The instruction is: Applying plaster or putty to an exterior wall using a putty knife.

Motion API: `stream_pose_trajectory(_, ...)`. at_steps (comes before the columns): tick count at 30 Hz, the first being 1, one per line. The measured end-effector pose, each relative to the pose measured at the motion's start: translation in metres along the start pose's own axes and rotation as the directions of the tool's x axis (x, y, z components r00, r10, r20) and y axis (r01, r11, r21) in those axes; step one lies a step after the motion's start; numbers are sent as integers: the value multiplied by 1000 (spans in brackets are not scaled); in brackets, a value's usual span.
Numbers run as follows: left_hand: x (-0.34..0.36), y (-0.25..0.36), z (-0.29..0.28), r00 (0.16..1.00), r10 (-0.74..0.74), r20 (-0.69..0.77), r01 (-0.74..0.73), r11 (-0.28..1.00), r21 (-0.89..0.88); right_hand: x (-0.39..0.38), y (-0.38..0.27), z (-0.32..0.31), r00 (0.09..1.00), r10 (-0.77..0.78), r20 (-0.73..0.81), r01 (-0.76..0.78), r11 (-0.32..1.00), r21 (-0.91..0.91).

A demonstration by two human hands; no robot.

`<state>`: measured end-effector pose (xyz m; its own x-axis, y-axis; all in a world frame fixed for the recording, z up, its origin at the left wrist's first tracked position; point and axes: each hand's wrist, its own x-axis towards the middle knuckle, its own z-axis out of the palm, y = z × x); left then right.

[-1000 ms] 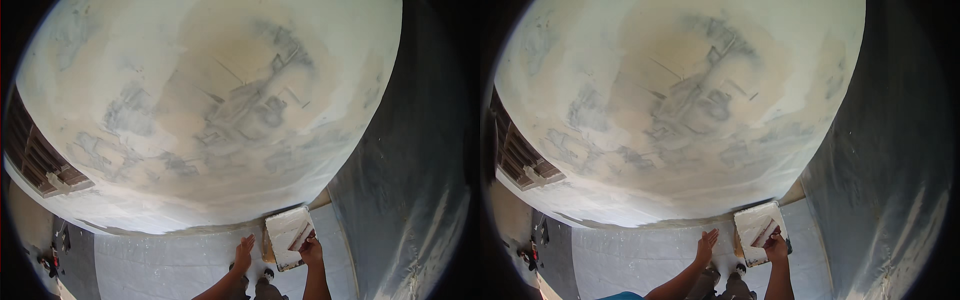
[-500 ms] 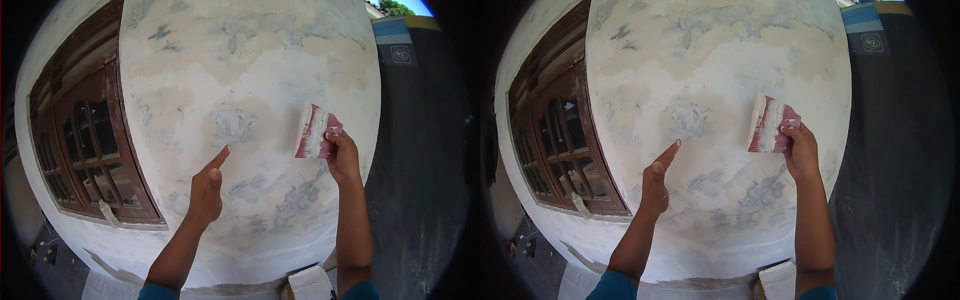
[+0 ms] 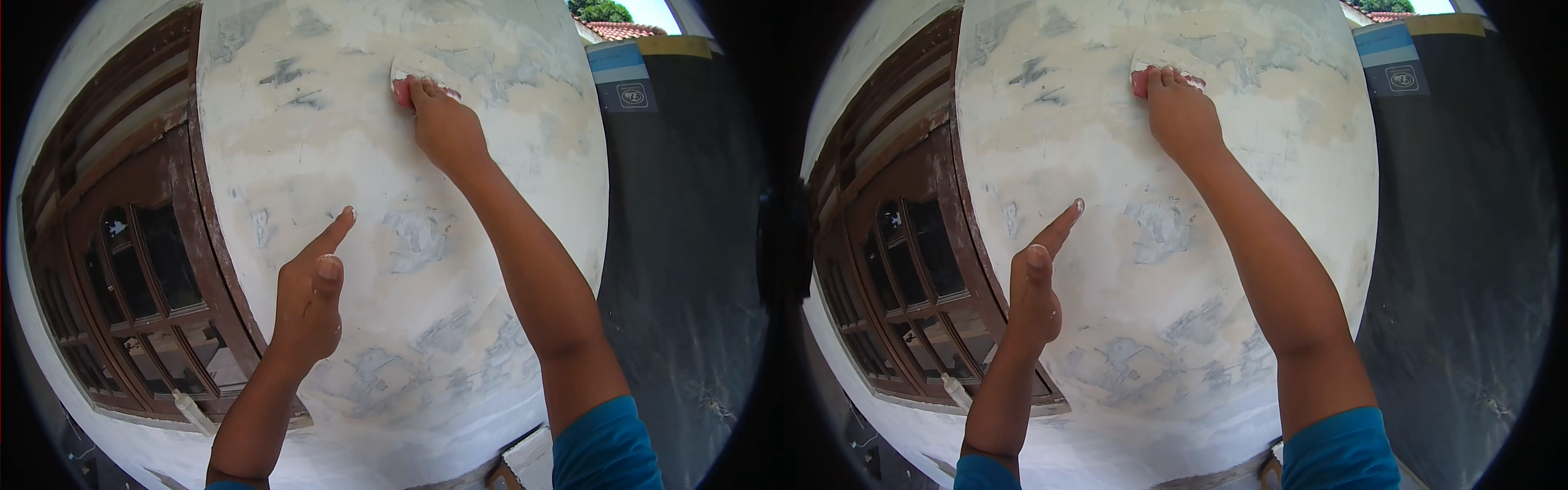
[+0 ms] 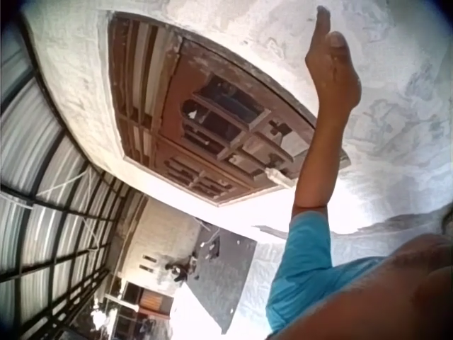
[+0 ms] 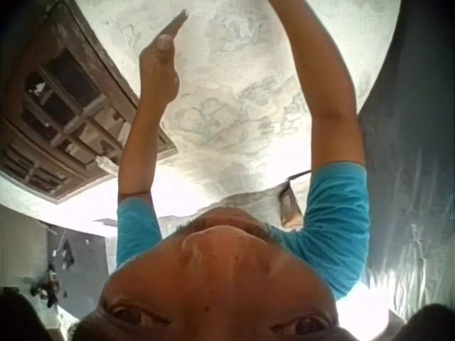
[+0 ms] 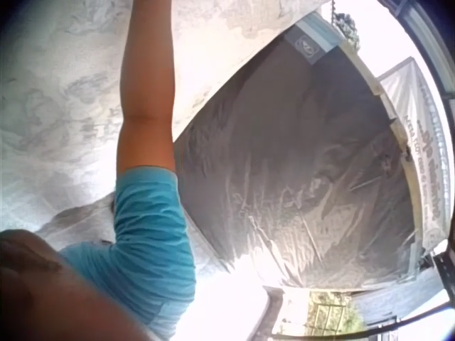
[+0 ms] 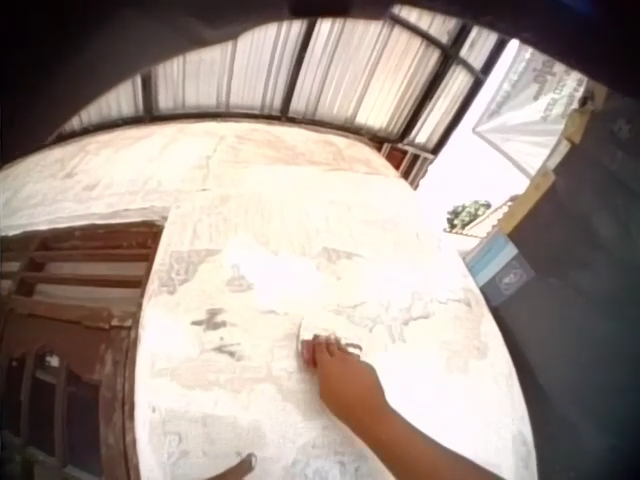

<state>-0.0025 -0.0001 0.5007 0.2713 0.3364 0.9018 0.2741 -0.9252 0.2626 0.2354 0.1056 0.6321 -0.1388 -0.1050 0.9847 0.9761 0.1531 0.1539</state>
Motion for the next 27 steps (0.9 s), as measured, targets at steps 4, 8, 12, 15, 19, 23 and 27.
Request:
stream_pose_trajectory(4,5,4,-7,1000,-18,-17,19,998,56,-77,-59,-17,994,-81,80,73,993,96)
stream_pose_trajectory(8,10,4,-20,998,48,-47,-42,993,111,-22,-38,-93,930,159,330,-269,907,322)
stream_pose_trajectory(12,20,10,-11,994,105,-18,-102,987,126,37,30,-75,958,271,94,-278,958,66)
stream_pose_trajectory(15,20,6,-8,992,123,-29,-117,982,148,31,27,-42,968,124,220,-139,989,52)
stream_pose_trajectory(19,17,-5,-12,988,116,-97,-100,983,153,-81,-49,-14,967,-159,202,154,987,39)
stream_pose_trajectory(23,19,-5,-14,988,87,-131,-67,985,156,-78,-60,-73,957,-137,254,74,967,245)
stream_pose_trajectory(27,21,4,-7,991,77,-110,-59,985,160,1,-6,-78,982,118,144,-140,978,157)
